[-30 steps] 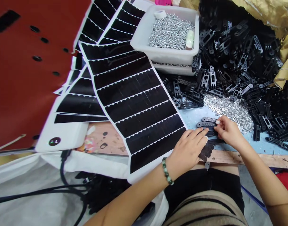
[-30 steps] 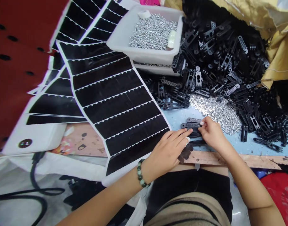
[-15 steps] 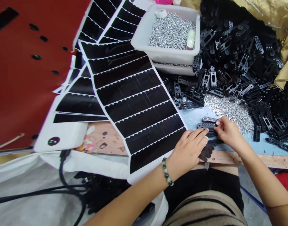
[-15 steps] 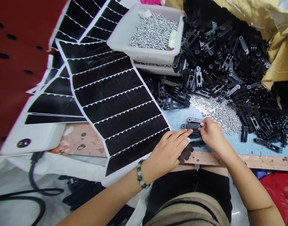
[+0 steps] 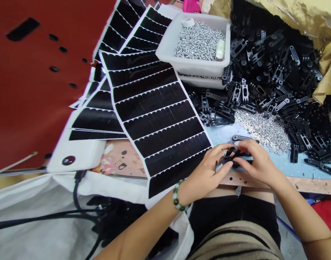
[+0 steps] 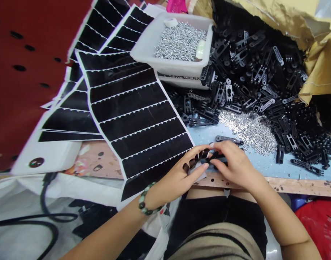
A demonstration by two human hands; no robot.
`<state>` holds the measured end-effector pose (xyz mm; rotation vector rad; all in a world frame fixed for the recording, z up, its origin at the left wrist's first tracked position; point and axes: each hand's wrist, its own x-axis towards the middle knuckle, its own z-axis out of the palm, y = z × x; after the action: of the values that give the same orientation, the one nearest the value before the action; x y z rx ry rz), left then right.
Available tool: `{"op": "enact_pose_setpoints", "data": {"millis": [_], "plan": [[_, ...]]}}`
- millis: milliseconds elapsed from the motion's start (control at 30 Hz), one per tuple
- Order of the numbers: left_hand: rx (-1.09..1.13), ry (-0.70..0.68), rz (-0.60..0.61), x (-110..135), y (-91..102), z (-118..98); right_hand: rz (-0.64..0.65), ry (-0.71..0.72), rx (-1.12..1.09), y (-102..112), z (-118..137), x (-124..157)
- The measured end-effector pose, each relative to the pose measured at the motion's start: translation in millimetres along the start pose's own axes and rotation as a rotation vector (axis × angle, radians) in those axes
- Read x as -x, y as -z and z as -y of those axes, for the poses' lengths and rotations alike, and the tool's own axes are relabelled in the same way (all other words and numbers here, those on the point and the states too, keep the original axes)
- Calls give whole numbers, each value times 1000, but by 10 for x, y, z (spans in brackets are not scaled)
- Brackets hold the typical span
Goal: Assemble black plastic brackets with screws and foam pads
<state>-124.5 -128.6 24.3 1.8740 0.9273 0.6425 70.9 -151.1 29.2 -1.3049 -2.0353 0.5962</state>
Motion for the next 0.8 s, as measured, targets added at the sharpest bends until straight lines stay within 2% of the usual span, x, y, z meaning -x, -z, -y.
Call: {"op": "enact_pose_setpoints", "data": {"millis": [133, 200, 267, 333, 433, 500, 633, 800], "plan": [[234, 179, -46, 5, -37, 60, 20, 90, 11, -120, 90, 50], [301, 231, -120, 10, -35, 108, 18, 111, 6, -129, 110, 111], [269, 234, -238, 19, -12, 146, -19, 40, -50, -101, 100, 152], [105, 168, -299, 30, 15, 161, -90, -156, -143, -60, 43, 140], [-295, -30, -164, 41, 13, 143, -167, -521, -351, -38, -113, 30], [-505, -115, -56, 41, -22, 126, -148, -672, -481, -61, -220, -62], [-640, -129, 19, 29, -98, 123, -76, -773, -541, -135, -323, -170], [-650, -135, 30, 23, -109, 142, -65, -774, -457, -169, -310, -178]]}}
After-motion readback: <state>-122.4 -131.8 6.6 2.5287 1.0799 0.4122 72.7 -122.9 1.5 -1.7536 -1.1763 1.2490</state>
